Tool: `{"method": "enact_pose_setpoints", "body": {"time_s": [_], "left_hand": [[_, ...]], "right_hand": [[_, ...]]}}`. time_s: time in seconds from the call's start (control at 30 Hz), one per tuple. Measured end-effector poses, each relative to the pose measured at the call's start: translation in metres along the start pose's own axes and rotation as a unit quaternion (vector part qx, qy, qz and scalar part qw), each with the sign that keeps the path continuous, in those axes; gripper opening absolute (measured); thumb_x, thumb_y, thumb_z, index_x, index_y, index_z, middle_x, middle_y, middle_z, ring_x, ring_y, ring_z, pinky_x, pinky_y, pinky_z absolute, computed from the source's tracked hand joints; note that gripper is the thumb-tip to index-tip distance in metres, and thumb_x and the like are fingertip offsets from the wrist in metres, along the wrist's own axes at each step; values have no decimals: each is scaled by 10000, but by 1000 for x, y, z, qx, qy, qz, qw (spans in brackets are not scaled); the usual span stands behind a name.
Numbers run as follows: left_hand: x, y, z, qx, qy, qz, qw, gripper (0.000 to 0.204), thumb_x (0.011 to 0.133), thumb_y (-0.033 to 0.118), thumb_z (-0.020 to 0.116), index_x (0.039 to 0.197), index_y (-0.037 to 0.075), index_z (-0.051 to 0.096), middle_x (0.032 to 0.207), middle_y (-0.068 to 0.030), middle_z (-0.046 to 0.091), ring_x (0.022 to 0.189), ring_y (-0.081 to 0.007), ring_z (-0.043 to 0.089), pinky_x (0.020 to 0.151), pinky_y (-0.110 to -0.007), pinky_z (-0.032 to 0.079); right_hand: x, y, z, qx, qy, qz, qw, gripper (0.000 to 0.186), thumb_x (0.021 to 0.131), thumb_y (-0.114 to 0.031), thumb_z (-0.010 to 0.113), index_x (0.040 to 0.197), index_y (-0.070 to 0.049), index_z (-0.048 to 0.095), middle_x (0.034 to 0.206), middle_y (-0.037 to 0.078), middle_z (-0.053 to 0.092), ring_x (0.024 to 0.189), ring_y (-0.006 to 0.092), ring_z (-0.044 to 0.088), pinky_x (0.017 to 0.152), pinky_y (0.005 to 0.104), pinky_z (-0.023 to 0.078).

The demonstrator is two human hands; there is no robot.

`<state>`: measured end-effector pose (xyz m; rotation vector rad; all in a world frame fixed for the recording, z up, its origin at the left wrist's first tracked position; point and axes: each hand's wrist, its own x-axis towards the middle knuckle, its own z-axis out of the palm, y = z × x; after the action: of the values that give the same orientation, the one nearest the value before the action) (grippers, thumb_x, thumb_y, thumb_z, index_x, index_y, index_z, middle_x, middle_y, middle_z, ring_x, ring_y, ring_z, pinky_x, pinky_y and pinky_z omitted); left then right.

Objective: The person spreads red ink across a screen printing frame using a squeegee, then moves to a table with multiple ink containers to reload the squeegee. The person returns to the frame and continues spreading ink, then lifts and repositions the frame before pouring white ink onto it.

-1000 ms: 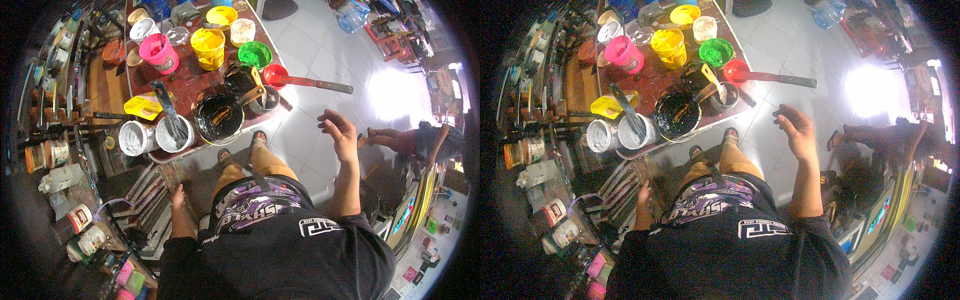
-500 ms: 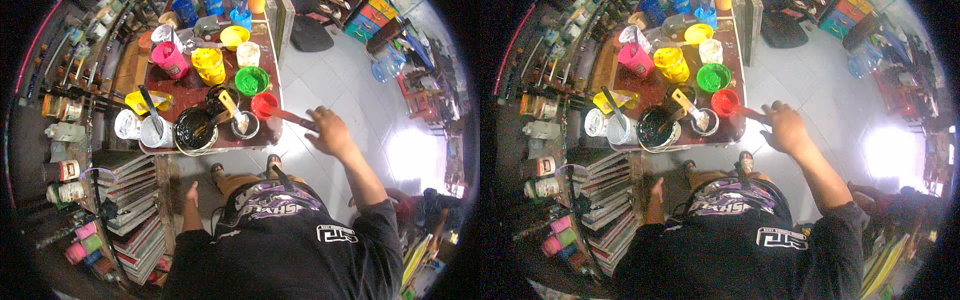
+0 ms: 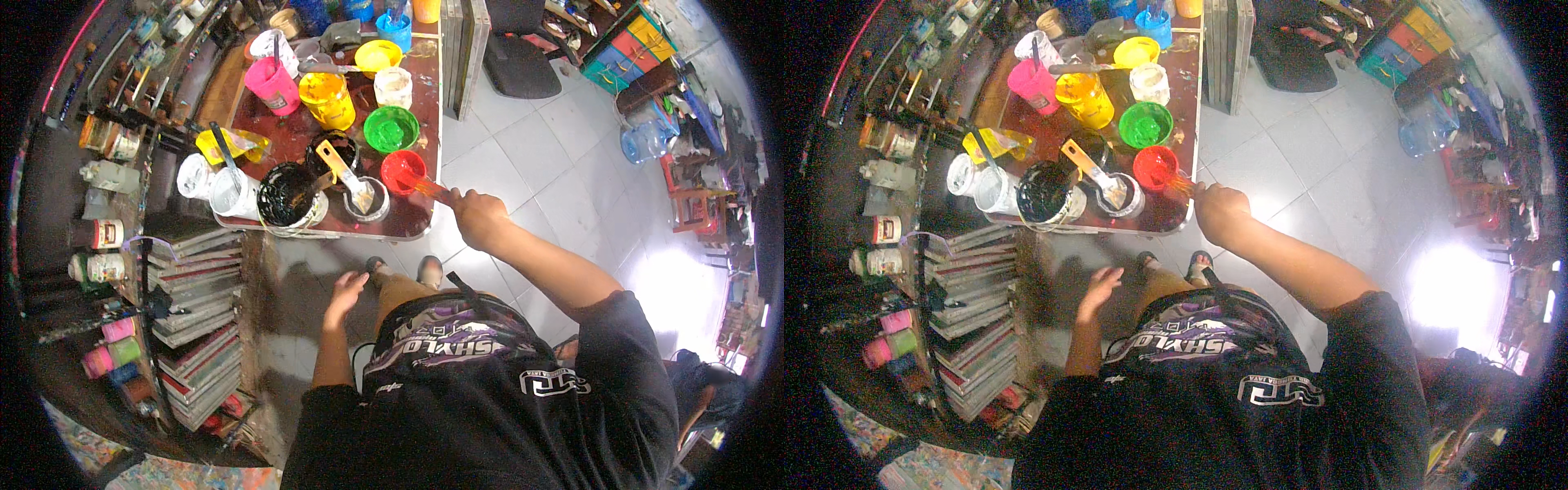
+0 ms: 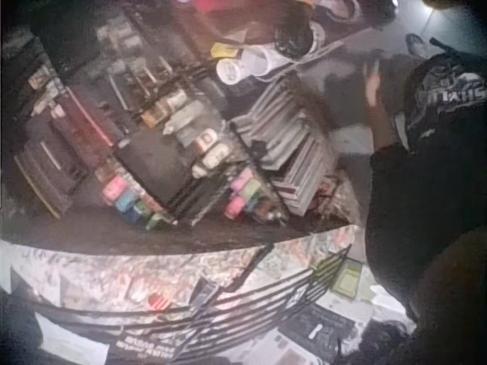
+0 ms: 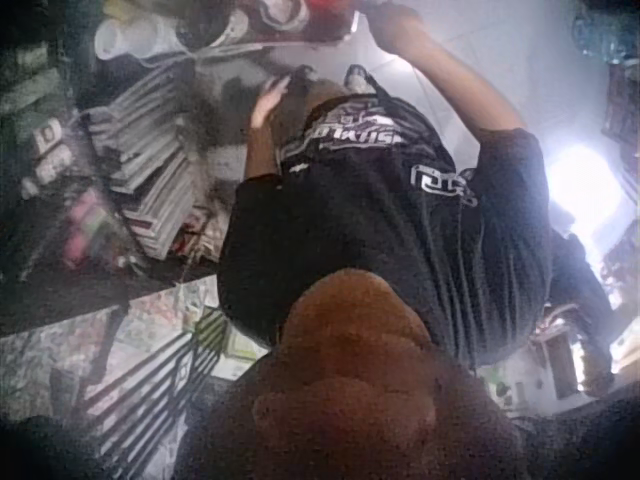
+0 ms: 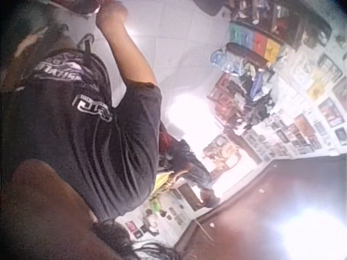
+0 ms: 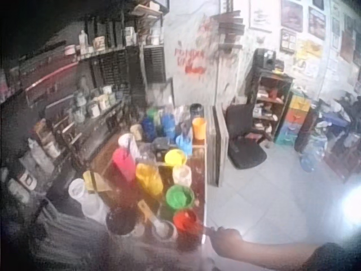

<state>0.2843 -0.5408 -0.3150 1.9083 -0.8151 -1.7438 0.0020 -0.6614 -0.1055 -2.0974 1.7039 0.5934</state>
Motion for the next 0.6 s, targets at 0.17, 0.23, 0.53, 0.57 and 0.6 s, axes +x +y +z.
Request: {"method": "enact_pose_setpoints", "body": {"time_s": [0.17,0.23,0.53,0.57,0.6], "left_hand": [[-25,68,49,-82,-229,93,966,438,867,248,503,1213,-9,431,1111,-138,550,985,-212,556,891,-324,391],[-23,85,80,-178,-270,133,937,391,886,248,456,1193,6,453,1109,-141,553,1003,-233,552,896,-329,391],[47,114,170,-578,-230,-16,783,810,761,689,342,1082,-47,448,1095,-192,524,1006,-302,519,891,-411,329],[56,113,173,-613,-234,-25,754,805,756,697,334,1063,-36,463,1070,-194,535,1006,-314,520,879,-416,348],[64,113,174,-646,-237,-32,725,802,750,704,326,1044,-26,479,1045,-196,545,1006,-327,520,867,-421,368]], "right_hand": [[7,10,-8,-17,-48,-64,997,355,794,-92,445,1137,2,445,905,200,602,863,308,602,709,403,497],[25,27,-8,12,-69,-136,988,343,763,-86,411,1071,38,495,915,210,600,886,306,593,714,437,484],[25,46,-36,133,-105,-31,985,325,860,-276,456,846,28,571,681,178,581,622,269,572,585,361,457],[21,48,-28,109,-65,-73,989,326,863,-274,450,833,28,571,689,194,580,641,297,573,605,378,454],[18,50,-21,86,-25,-116,989,328,865,-272,445,820,27,572,697,211,579,660,325,573,625,394,450]]}}
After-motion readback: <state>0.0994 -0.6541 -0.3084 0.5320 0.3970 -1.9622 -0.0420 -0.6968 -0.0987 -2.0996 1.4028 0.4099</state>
